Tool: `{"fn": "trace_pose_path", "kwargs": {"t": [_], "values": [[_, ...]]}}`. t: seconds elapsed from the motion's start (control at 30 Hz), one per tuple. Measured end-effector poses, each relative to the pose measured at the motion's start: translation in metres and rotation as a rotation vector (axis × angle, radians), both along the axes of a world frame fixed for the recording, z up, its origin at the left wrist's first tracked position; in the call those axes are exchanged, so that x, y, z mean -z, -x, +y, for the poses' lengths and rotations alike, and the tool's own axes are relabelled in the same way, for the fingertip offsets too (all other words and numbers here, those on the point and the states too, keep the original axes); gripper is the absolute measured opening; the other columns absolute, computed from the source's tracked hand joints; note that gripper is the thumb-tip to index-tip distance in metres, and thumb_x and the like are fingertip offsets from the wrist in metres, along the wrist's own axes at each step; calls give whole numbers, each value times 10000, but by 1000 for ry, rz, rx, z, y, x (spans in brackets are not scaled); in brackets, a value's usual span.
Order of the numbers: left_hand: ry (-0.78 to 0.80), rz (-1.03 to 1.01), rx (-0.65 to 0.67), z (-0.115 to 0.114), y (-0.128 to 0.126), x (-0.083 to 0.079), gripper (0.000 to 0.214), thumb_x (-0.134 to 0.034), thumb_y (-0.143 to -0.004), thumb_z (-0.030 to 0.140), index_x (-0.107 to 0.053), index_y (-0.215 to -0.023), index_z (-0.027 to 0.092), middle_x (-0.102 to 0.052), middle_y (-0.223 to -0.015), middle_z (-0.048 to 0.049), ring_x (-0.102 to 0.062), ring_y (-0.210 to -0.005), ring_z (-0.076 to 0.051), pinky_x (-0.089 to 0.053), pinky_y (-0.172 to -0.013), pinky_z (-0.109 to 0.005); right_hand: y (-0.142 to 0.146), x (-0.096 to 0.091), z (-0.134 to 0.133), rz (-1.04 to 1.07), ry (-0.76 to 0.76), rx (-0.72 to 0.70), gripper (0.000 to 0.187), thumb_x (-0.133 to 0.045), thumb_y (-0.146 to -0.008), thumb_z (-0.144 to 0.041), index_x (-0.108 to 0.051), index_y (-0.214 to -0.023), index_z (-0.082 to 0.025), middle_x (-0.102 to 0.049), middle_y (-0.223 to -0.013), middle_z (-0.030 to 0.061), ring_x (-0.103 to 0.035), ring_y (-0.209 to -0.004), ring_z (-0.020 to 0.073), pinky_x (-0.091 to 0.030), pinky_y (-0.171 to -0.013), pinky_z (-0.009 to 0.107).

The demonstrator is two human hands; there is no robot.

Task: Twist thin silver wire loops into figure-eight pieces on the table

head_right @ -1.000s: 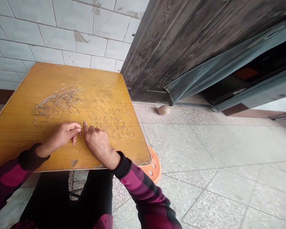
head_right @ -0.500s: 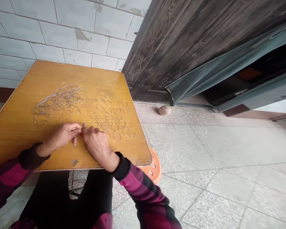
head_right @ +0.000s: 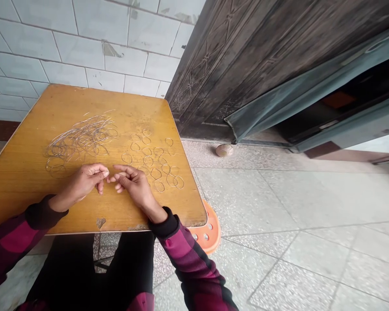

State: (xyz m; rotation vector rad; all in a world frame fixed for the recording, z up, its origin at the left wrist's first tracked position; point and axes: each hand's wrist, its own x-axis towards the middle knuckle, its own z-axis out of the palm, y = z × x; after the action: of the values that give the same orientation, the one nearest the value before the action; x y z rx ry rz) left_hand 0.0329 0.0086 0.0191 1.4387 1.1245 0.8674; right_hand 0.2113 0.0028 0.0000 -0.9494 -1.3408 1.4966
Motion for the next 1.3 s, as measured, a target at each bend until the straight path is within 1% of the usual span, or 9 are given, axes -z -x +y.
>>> {"fn": "trace_pose_path", "kwargs": {"t": [0.13,0.3,0.67,0.77,0.9,1.0,1.1,1.2,1.3], "values": [[1,-41,-19,1,-2,-1,193,-507,-853,227,-575,-688,154,-535,-425,48,-495,-371,-86,-392,-442,-206,4,1,2,107,50,45,246,-681,-802,-282,-696,-1045,-248,-738,-904,15,-557,-539,58,-471,-538,221],[40,-136,-52,0,-4,-1,160,-531,-831,213,-580,-695,145,-569,-514,36,-501,-381,-71,-396,-421,-196,6,2,2,86,5,64,234,-654,-826,-278,-711,-1051,-300,-742,-957,6,-562,-550,61,-445,-544,228],[43,-256,-105,2,-4,10,165,-598,-804,289,-625,-757,133,-632,-690,-3,-506,-402,-56,-417,-410,-198,10,9,3,59,-59,64,267,-647,-839,-326,-689,-1102,-336,-728,-1035,-4,-577,-578,79,-487,-582,262],[39,-257,-119,2,-3,10,168,-601,-799,290,-613,-739,134,-628,-693,-2,-512,-415,-59,-427,-410,-197,12,8,3,125,-35,63,279,-661,-832,-314,-684,-1110,-326,-722,-1038,0,-588,-602,79,-505,-603,266],[15,-203,-131,4,0,10,176,-590,-820,303,-601,-747,144,-662,-713,-17,-511,-422,-60,-429,-406,-187,14,8,4,215,101,123,278,-727,-770,-333,-700,-1035,-252,-728,-916,10,-620,-633,84,-525,-607,244],[3,-148,-121,5,4,9,193,-575,-839,331,-612,-814,144,-702,-798,-46,-545,-445,-68,-464,-424,-191,14,8,7,233,175,162,303,-774,-708,-367,-715,-951,-196,-724,-779,6,-629,-600,84,-547,-619,240],[5,-66,-83,5,7,6,257,-560,-851,372,-610,-937,134,-714,-923,-88,-618,-508,-103,-525,-459,-226,11,7,11,268,220,201,343,-811,-648,-382,-726,-909,-176,-722,-734,10,-643,-592,88,-548,-591,223],[-124,122,-49,1,9,2,316,-534,-873,398,-603,-1038,137,-720,-952,-104,-664,-557,-137,-544,-476,-241,7,5,16,292,247,226,345,-823,-627,-375,-733,-889,-169,-720,-718,15,-643,-577,86,-542,-562,211],[-477,364,-48,-6,13,0,258,-546,-880,332,-625,-1060,165,-727,-990,-104,-694,-669,-163,-579,-639,-288,1,3,18,296,242,239,333,-817,-636,-375,-734,-880,-164,-711,-693,15,-631,-555,83,-535,-543,210]]}}
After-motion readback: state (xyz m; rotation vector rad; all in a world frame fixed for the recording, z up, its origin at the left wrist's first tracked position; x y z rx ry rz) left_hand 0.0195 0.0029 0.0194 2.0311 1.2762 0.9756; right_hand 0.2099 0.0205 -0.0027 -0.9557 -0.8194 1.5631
